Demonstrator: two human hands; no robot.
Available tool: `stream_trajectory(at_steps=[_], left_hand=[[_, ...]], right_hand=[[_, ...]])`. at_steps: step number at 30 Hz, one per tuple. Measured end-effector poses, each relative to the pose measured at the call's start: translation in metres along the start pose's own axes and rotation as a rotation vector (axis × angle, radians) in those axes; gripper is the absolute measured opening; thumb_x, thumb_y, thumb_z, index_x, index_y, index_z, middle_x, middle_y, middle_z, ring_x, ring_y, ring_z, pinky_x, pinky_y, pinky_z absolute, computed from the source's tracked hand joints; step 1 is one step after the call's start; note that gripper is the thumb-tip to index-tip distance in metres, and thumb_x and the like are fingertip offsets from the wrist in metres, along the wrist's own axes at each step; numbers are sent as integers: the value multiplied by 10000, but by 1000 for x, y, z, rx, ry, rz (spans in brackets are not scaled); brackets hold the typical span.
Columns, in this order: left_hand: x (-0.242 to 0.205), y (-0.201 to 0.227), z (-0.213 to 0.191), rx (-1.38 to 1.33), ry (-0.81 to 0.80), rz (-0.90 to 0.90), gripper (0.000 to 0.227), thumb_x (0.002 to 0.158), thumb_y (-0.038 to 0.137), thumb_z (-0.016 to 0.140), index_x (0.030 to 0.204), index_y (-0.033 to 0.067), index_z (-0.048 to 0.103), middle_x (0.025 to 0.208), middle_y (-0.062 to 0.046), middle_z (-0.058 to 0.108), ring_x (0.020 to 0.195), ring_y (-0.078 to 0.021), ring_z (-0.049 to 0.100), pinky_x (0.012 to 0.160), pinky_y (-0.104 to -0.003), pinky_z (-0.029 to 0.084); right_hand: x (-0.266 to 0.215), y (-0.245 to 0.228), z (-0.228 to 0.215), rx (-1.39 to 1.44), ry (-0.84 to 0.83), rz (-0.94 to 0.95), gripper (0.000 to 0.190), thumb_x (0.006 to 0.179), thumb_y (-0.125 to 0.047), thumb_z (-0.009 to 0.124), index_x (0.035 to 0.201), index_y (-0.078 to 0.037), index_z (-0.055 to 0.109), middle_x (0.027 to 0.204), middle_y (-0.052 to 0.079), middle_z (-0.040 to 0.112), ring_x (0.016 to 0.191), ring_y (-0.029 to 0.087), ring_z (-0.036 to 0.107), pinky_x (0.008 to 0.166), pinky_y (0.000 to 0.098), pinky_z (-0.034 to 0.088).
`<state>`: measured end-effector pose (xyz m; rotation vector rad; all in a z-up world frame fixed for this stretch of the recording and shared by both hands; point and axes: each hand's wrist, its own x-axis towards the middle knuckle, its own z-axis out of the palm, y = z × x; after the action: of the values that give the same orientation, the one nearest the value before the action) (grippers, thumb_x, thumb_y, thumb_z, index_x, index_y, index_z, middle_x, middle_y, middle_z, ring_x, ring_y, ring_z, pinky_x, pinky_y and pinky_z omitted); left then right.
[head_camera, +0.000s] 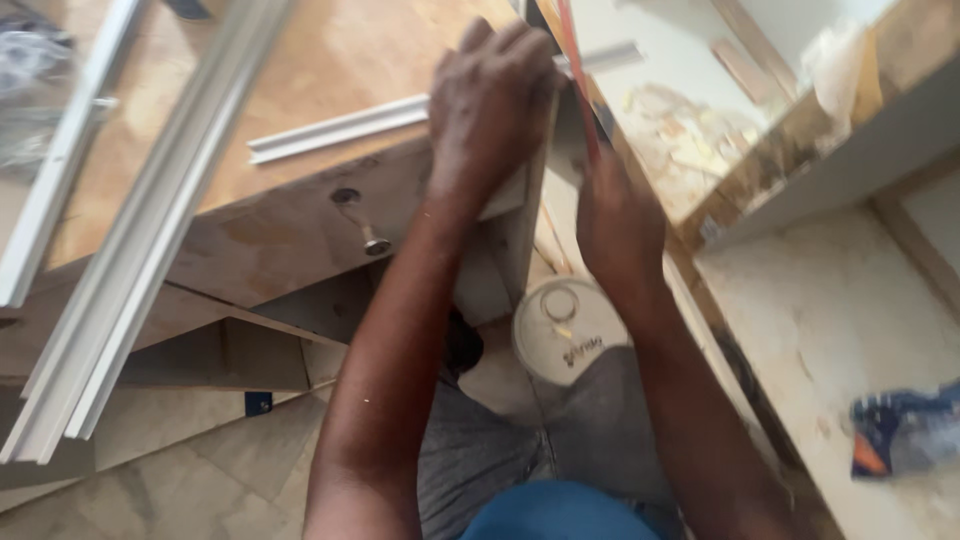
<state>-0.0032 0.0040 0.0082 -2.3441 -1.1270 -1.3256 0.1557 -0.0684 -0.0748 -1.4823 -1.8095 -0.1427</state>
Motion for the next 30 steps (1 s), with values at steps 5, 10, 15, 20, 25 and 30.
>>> stream_trajectory(at_steps=[5,10,15,20,25,30], left_hand=[[4,3,-2,34,-42,-27,184,932,211,739,865,129,589,891,-2,609,920,-268,581,771,-448,414],[6,5,-6,68,-29,-2,214,925,239,758,849,135,587,867,-2,592,901,-264,570,773,-449,393],[1,3,-1,59,-26,17,236,977,236,763,864,133,584,885,-5,589,916,-256,563,810,-441,391],[4,4,-2,63,-34,-14,212,941,226,747,839,145,579,855,11,592,884,-246,563,765,-440,397],[2,5,-3,48,-52,-33,216,928,244,750,851,134,581,880,0,596,911,-264,567,759,-435,417],[8,9,-9,69,-71,-41,152,895,214,721,861,143,591,914,7,613,938,-263,576,772,-427,430]], right_hand=[[34,3,9,109,53,32,132,1081,-108,518,1142,-4,571,897,249,698,770,478,681,648,577,523],[9,-17,-12,116,-40,145,132,1067,-148,520,1118,-47,588,778,239,687,714,480,677,612,596,500],[29,-9,-8,106,-64,98,138,1090,-144,516,1140,-22,560,795,242,680,729,478,676,631,581,517],[12,-10,-4,129,-7,88,139,1055,-123,528,1136,-19,570,833,252,695,763,487,684,654,597,509],[-2,-3,-3,153,-101,189,149,1054,-162,529,1138,-55,589,853,229,712,775,463,707,670,581,535],[40,-5,3,82,-29,133,125,1087,-137,532,1130,-23,566,938,248,710,823,507,670,690,616,498]])
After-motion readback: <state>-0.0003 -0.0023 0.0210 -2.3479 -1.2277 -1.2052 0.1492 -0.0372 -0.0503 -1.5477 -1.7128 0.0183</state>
